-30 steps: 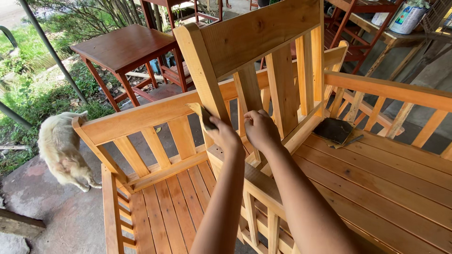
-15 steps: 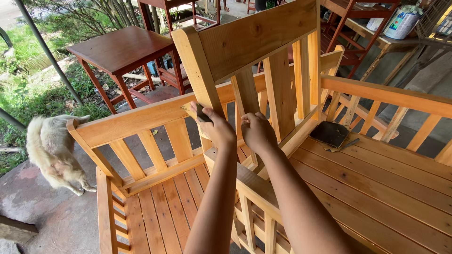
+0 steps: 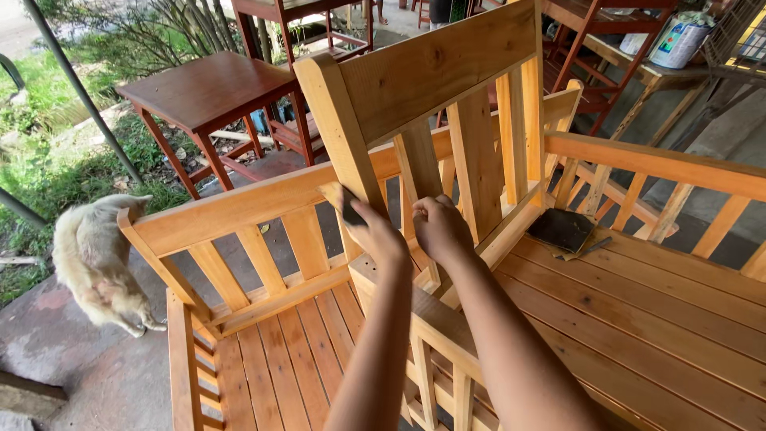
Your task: The person sands a light-colored wooden bench with sandpaper, rubbing the backrest, armrests and seat slats by hand. They steady the bench with one hand while sanding different surfaces, then flip the bench over to sand its underside and legs.
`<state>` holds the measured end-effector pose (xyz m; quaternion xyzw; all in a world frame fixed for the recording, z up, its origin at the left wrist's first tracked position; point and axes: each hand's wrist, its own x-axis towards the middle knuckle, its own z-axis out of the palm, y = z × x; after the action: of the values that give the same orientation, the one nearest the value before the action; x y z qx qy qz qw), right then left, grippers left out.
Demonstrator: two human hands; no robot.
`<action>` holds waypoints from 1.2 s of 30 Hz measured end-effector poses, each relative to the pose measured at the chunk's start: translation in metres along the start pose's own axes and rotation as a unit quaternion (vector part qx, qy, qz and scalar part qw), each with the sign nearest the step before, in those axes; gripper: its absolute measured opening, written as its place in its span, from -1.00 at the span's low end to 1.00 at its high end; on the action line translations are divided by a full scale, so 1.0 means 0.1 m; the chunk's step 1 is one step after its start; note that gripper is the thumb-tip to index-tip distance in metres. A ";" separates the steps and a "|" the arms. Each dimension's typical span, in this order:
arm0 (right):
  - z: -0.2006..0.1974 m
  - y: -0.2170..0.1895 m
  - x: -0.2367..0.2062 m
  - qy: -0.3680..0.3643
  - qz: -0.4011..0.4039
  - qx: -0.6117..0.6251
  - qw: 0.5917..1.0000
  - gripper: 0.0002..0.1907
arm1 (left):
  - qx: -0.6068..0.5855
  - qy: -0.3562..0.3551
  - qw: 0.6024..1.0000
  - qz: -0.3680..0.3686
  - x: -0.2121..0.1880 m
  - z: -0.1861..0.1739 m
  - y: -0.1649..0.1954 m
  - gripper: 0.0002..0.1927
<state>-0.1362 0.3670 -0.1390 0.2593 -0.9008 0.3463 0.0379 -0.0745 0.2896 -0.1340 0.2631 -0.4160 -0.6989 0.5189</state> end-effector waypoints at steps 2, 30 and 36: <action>-0.02 -0.03 -0.02 0.009 -0.008 0.001 1.000 -0.71 | -0.007 -0.019 0.999 0.046 -0.08 -0.04 -0.04 -0.35; -0.13 -0.06 -0.09 -0.007 -0.003 0.004 1.000 -0.72 | -0.076 0.012 0.987 -0.140 0.29 -0.10 -0.65 -0.30; -0.11 -0.08 -0.08 -0.016 0.010 -0.001 1.000 -0.71 | -0.060 0.012 0.998 -0.025 0.18 -0.07 -0.63 -0.33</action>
<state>-0.1267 0.3726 -0.1277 0.2559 -0.9040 0.3418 0.0208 -0.1064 0.2773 -0.1901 0.2504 -0.3604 -0.7323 0.5207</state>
